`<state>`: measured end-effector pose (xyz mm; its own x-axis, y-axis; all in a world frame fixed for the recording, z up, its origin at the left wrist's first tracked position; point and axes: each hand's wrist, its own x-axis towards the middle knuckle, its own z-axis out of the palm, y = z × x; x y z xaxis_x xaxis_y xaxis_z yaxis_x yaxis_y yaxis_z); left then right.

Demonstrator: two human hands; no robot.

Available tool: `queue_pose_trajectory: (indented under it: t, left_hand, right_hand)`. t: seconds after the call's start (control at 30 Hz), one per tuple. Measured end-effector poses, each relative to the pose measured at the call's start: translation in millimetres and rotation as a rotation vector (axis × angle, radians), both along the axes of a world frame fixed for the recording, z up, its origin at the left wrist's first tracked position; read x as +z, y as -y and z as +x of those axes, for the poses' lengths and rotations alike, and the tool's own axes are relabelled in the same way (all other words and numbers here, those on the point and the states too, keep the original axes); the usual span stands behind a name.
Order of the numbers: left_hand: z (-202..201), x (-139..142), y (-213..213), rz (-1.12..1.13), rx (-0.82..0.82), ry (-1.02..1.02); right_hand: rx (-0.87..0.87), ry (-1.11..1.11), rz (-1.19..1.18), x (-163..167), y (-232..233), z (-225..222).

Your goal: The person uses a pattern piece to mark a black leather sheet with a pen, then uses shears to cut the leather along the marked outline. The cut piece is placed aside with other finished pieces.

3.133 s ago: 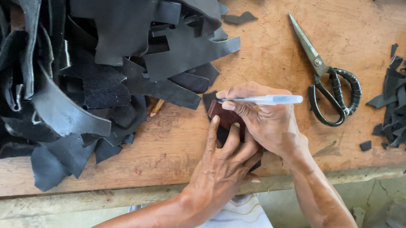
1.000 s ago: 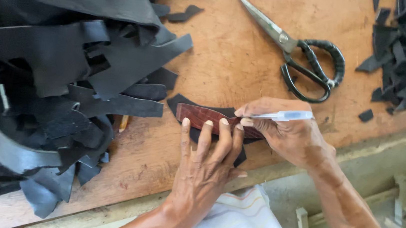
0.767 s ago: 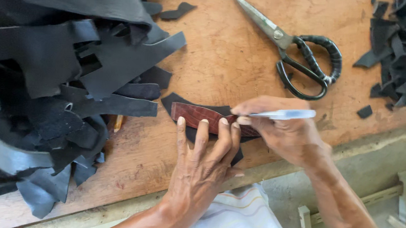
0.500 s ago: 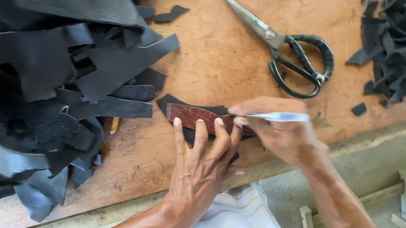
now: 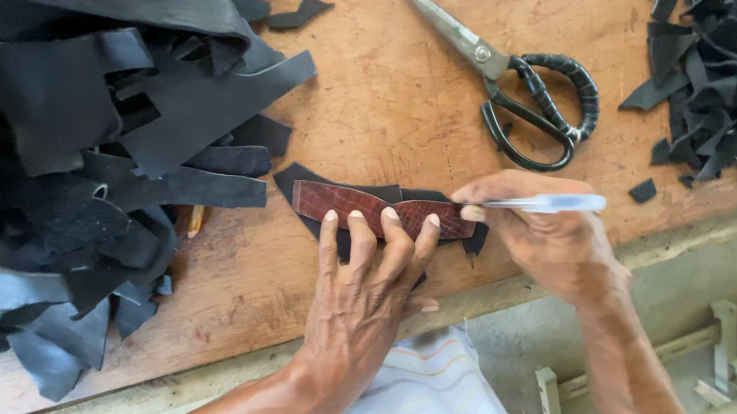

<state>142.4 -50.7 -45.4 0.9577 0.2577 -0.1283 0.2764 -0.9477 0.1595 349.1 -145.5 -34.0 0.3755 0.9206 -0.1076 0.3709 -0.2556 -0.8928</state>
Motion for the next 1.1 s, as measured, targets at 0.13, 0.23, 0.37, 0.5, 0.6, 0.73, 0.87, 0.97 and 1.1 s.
queue_pose_trajectory:
  t: [0.13, 0.23, 0.37, 0.5, 0.6, 0.73, 0.87, 0.97, 1.1]
  left_hand:
    - [2, -2, -1, 0.002, 0.009, 0.014]
    - [3, -1, 0, -0.017, 0.000, 0.013]
    - [4, 0, -1, -0.017, 0.005, 0.025]
    - [3, -2, -1, -0.001, 0.003, 0.016]
    - [1, -3, -1, -0.009, 0.003, 0.025]
    - [-2, -3, -1, -0.004, -0.002, 0.026]
    - [-1, -2, -1, -0.007, -0.006, 0.030]
    - [1, 0, -2, -0.054, -0.005, 0.019]
    - [4, 8, -8, -0.103, -0.006, 0.050]
  right_hand:
    - [-0.044, 0.122, -0.054, 1, 15, 5]
    - [-0.051, 0.206, -0.081, 0, 18, 4]
    - [-0.076, 0.103, -0.086, 5, 23, 7]
    - [-0.038, 0.190, -0.097, 7, 22, 7]
    - [-0.034, 0.196, -0.077, 9, 13, 3]
    - [0.013, 0.223, 0.004, 4, -12, -11]
    - [0.041, 0.137, 0.063, -3, -25, -23]
    - [0.027, 0.088, 0.045, -4, -20, -21]
    - [-0.041, 0.104, 0.081, 1, 4, -8]
